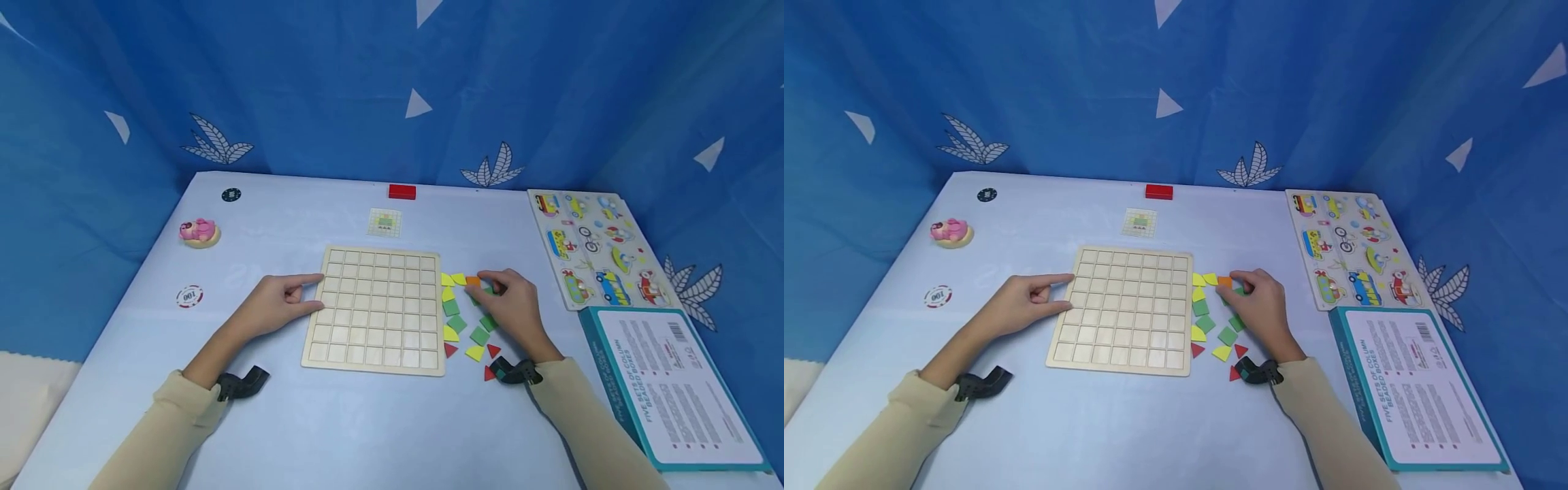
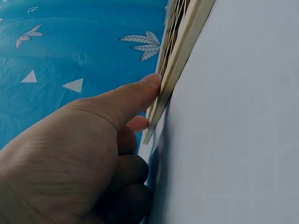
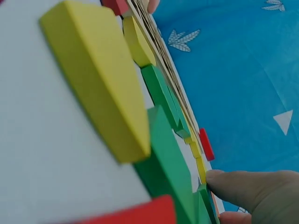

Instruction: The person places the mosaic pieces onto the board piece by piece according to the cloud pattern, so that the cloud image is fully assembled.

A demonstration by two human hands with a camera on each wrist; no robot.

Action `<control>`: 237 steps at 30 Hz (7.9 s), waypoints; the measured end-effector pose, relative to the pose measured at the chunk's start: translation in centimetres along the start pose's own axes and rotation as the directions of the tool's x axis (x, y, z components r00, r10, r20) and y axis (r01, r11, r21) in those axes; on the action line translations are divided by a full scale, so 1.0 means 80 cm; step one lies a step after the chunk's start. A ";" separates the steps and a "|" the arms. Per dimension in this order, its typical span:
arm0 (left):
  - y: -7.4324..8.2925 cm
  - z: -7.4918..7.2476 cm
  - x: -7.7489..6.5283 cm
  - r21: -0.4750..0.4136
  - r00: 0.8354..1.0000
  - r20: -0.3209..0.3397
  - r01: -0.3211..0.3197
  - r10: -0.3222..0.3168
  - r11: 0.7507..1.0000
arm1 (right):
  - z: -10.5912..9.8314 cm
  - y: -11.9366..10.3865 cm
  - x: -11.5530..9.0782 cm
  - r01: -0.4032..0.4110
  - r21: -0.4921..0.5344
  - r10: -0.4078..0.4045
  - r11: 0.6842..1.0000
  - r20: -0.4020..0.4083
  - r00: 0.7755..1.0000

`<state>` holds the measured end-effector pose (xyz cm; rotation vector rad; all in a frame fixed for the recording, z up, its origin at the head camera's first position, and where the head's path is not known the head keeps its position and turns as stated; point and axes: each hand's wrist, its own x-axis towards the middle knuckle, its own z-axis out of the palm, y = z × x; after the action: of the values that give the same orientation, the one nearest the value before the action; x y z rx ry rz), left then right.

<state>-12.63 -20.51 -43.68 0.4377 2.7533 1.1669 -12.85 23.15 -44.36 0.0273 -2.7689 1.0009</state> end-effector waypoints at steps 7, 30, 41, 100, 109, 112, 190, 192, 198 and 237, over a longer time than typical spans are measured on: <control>-0.001 -0.001 -0.002 0.008 1.000 -0.009 -0.003 0.003 1.000 | 0.004 -0.006 -0.003 0.014 -0.014 -0.015 1.000 -0.031 0.999; 0.003 -0.001 -0.001 0.003 1.000 0.000 -0.001 0.001 1.000 | 0.007 -0.011 -0.008 0.103 -0.066 -0.112 0.992 -0.144 0.983; 0.003 -0.001 -0.002 0.012 1.000 -0.008 -0.011 0.011 1.000 | 0.012 -0.044 -0.002 0.176 -0.020 -0.177 0.984 -0.110 0.978; 0.000 0.001 -0.002 0.003 1.000 -0.002 0.006 -0.006 1.000 | 0.132 -0.158 0.009 0.174 -0.067 -0.172 0.983 0.032 0.985; 0.003 0.000 -0.001 0.002 1.000 -0.009 0.000 0.000 1.000 | 0.130 -0.159 0.010 0.192 -0.047 -0.191 0.980 0.036 0.981; 0.002 0.000 -0.001 -0.001 1.000 -0.006 0.000 0.000 1.000 | 0.127 -0.159 0.009 0.195 -0.030 -0.193 0.980 0.060 0.979; -0.002 -0.001 0.005 0.001 1.000 -0.009 -0.008 0.008 1.000 | -0.046 0.042 -0.047 0.046 -0.181 -0.055 0.982 -0.043 0.998; -0.002 -0.001 0.004 -0.001 1.000 -0.006 0.001 -0.001 1.000 | -0.048 0.043 -0.048 0.049 -0.167 -0.051 0.985 -0.006 0.999; -0.001 0.003 0.000 -0.015 1.000 0.007 0.021 -0.021 1.000 | -0.055 0.046 -0.053 0.023 -0.126 -0.019 0.992 0.033 0.999; -0.004 0.003 -0.001 0.000 1.000 -0.003 0.000 0.000 1.000 | 0.009 -0.070 0.019 0.242 0.017 -0.239 0.970 0.244 0.940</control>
<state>-12.57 -20.54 -44.08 0.4366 2.7556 1.1681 -14.00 18.44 -41.08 0.5091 -2.8944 0.9715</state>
